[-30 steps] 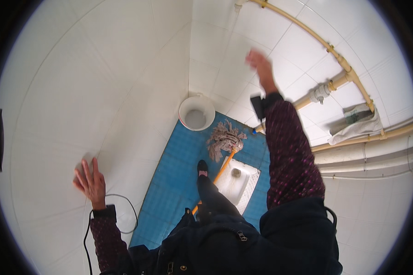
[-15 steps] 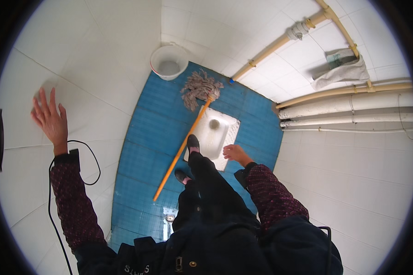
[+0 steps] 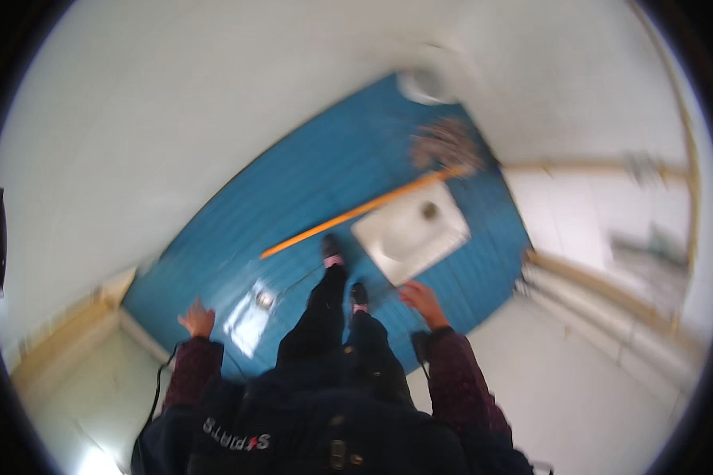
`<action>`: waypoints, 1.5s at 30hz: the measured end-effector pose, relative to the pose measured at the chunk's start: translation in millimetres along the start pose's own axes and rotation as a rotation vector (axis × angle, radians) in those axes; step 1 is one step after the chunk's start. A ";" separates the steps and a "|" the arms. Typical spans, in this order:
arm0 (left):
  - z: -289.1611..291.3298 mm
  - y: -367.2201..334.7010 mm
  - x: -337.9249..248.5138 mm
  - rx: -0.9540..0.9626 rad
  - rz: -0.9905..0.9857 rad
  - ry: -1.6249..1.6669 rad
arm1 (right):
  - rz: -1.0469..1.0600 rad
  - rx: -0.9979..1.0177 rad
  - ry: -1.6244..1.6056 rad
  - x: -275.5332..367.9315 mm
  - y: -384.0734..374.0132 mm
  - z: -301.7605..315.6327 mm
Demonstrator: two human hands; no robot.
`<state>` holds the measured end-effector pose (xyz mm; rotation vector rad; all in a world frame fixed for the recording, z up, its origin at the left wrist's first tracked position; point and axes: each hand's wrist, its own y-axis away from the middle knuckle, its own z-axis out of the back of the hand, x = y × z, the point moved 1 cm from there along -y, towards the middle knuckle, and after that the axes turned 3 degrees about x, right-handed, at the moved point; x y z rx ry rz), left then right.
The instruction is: The person mops a blue tiled bathroom floor using a string mop and a metal basin of water. They repeatedly dip the mop, wring it, and mop different areas, including around a squat toilet and near a sink. The person also pours water from a white bucket onto the floor and uses a squeegee to push water toward the drain.
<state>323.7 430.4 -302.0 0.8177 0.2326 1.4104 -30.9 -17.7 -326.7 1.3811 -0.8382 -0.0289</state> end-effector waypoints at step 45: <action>-412.3 140.0 608.8 -0.383 0.711 1.577 | -0.034 0.771 1.398 -8.1 19.4 -881.5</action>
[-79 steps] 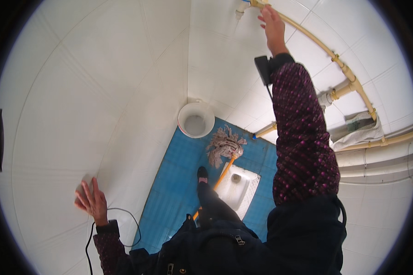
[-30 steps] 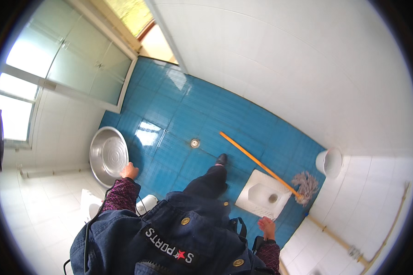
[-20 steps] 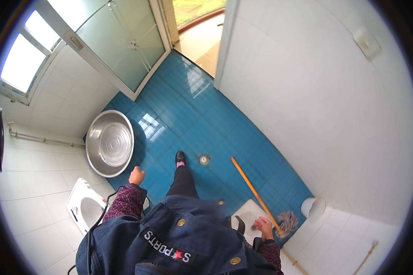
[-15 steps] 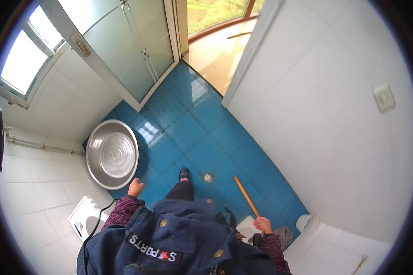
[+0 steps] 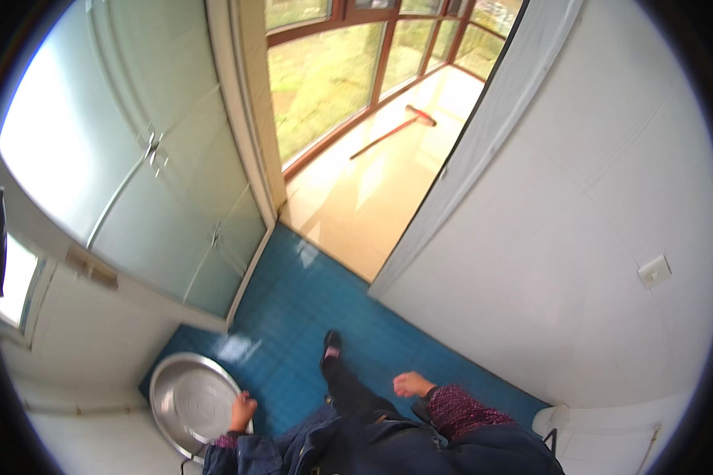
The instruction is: The person mops a blue tiled bathroom floor using a string mop and a metal basin of water. They repeatedly dip the mop, wring it, and mop different areas, including around a squat toilet and near a sink. The person also pours water from a white bucket onto the floor and uses a squeegee to push water toward the drain.
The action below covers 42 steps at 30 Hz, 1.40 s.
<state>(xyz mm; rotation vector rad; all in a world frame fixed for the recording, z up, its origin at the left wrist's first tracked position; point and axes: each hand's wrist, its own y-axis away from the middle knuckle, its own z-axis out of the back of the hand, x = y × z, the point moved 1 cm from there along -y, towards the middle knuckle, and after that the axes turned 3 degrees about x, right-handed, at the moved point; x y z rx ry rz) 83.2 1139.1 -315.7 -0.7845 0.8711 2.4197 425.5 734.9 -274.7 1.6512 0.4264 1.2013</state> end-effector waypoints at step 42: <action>81.9 -800.5 -700.4 -0.092 -0.526 -0.533 | 0.232 -0.496 0.221 704.7 -702.9 482.8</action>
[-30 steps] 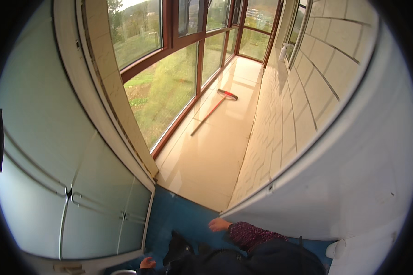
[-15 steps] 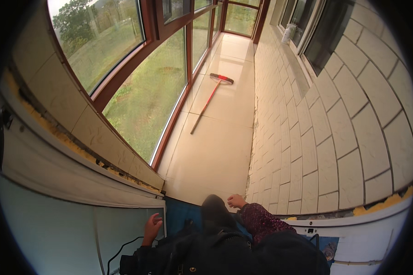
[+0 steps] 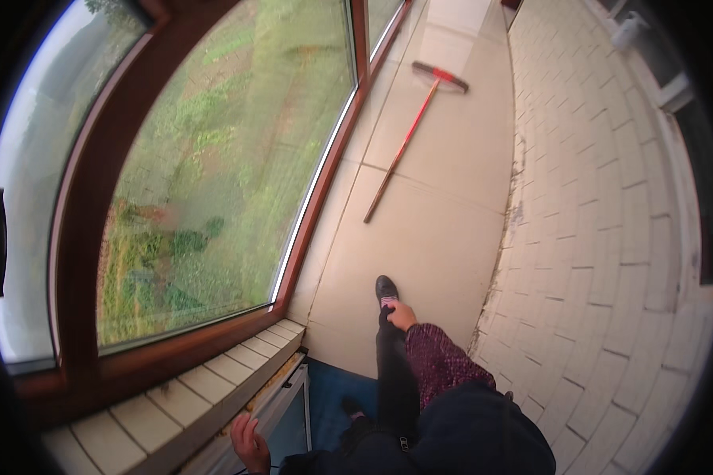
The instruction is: The person mops a blue tiled bathroom floor using a string mop and a metal basin of water. They repeatedly dip the mop, wring it, and mop different areas, including around a squat toilet and near a sink. The person also pours water from a white bucket onto the floor and uses a squeegee to push water toward the drain.
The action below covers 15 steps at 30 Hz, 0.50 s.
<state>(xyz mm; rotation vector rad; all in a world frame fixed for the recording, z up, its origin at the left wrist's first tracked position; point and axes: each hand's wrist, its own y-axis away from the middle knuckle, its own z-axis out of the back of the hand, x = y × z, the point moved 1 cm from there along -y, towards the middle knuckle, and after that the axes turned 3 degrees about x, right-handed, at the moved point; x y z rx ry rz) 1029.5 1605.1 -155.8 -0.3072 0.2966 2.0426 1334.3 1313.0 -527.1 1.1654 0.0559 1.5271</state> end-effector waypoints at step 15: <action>-28.9 -135.4 4.4 0.412 -0.029 -1.180 | -0.040 0.050 0.177 -9.5 -471.2 -4.3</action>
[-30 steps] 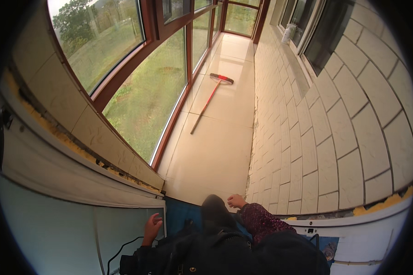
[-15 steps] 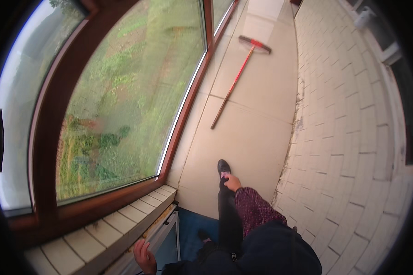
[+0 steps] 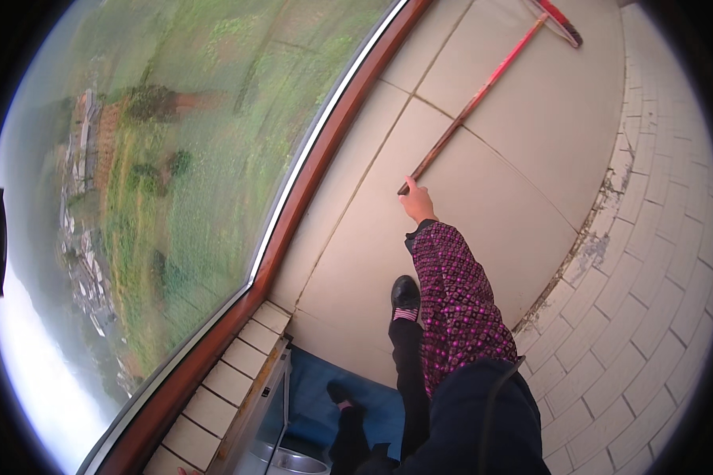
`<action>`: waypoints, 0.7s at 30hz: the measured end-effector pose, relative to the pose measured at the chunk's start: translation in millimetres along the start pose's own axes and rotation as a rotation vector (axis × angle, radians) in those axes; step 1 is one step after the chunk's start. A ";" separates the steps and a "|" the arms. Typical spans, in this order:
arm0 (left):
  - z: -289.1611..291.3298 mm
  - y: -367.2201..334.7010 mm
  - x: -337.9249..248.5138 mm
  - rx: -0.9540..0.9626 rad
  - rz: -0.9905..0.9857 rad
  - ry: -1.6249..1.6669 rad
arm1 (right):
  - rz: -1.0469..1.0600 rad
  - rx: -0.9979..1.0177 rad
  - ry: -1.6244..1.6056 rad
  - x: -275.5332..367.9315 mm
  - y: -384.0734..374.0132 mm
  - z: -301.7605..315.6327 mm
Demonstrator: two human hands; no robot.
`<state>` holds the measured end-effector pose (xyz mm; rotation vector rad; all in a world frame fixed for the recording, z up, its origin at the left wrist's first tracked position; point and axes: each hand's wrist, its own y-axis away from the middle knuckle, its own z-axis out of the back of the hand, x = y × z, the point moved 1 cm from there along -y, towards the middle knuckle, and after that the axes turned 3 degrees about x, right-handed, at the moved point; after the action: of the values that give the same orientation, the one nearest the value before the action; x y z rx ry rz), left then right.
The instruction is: The person mops a blue tiled bathroom floor using a string mop and a metal basin of water. They repeatedly dip the mop, wring it, and mop different areas, including around a squat toilet and near a sink. The person also pours water from a white bucket onto the floor and uses a squeegee to push water toward the drain.
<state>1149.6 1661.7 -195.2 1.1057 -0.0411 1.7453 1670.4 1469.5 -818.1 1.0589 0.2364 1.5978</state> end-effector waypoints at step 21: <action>15.0 32.1 12.7 -0.196 0.108 0.536 | -0.267 -0.324 -0.387 -14.6 357.6 125.3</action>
<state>1134.4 1648.2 -163.6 0.4791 0.0595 2.0360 1516.5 1290.8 -521.2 1.0112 -0.1351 1.1201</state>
